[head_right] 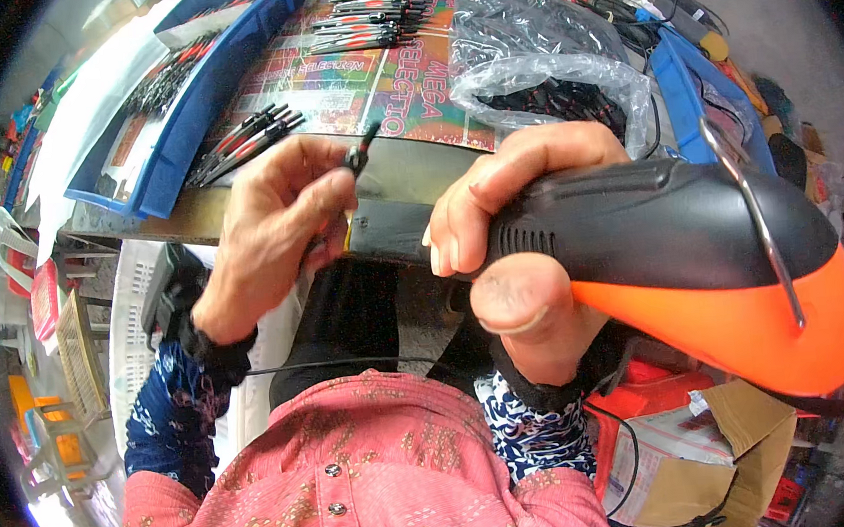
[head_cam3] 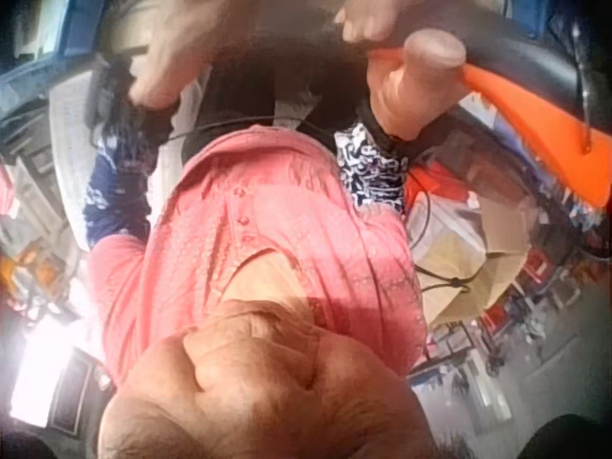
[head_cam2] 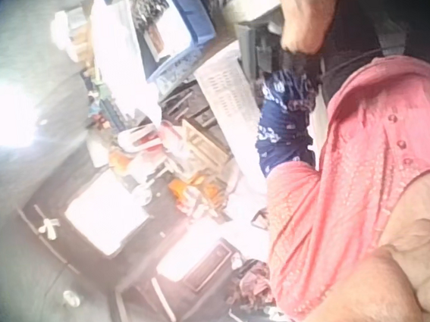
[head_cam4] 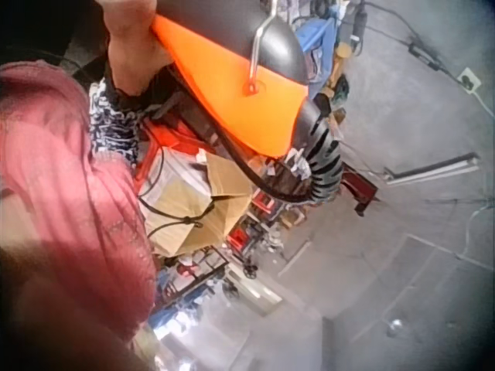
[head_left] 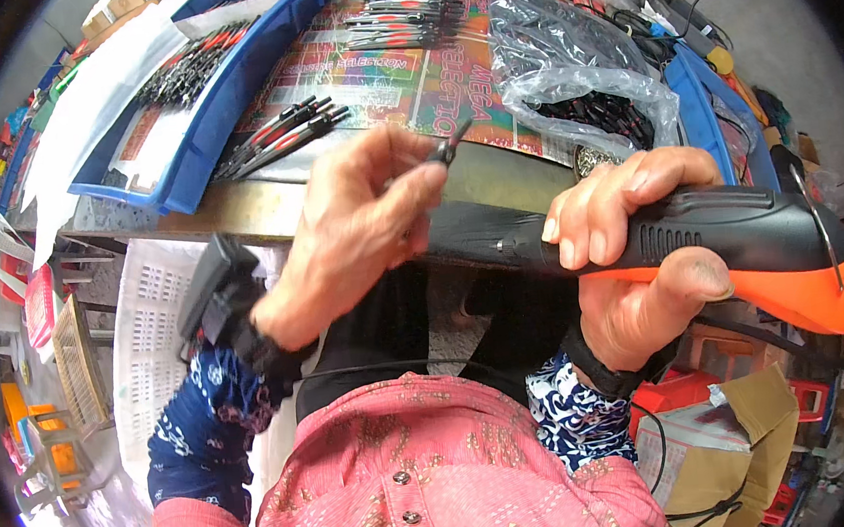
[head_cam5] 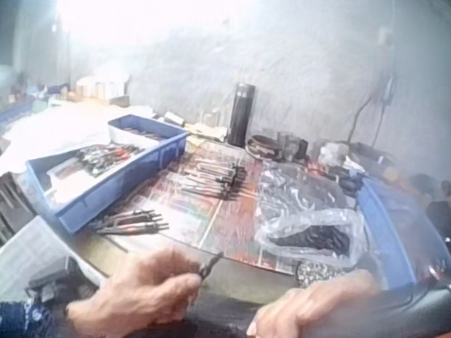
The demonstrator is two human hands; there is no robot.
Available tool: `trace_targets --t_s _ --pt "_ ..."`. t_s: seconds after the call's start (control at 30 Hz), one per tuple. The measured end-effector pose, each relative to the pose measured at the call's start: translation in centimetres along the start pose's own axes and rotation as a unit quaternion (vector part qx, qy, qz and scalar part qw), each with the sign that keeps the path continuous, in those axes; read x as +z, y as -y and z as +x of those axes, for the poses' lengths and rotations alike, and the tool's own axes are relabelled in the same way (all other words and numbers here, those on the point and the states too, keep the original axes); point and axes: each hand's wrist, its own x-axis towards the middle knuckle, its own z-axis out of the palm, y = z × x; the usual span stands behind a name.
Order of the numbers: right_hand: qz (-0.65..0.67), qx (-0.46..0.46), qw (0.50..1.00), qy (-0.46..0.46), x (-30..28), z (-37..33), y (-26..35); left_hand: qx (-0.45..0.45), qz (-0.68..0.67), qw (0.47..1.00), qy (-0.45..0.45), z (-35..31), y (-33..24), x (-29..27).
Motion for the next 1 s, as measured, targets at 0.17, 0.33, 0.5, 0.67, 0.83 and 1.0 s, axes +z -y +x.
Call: trace_targets --t_s 0.17,0.33,0.5,0.67,0.83,1.0 --pt "-0.025 -0.008 0.999 0.019 0.7 0.0 0.1 -0.135 -0.116 0.983 -0.037 -4.5 1.8 0.9" --pt "-0.053 -0.017 0.998 0.035 1.4 -0.3 0.1 -0.197 -0.178 0.963 -0.039 -5.5 3.2 1.4" --pt "-0.055 -0.016 0.997 0.054 1.9 -0.3 -0.4 -0.205 -0.222 0.952 -0.044 -5.3 4.2 2.1" --pt "-0.038 -0.008 0.998 0.058 2.2 -0.3 -1.0 -0.209 -0.232 0.948 -0.059 -5.0 4.8 2.5" --pt "-0.033 0.000 0.998 0.058 2.3 0.0 -1.5 -0.221 -0.211 0.949 -0.076 -4.9 5.0 2.6" --pt "-0.042 0.002 0.997 0.064 2.4 0.2 -1.8 -0.224 -0.202 0.951 -0.075 -4.9 5.1 2.6"
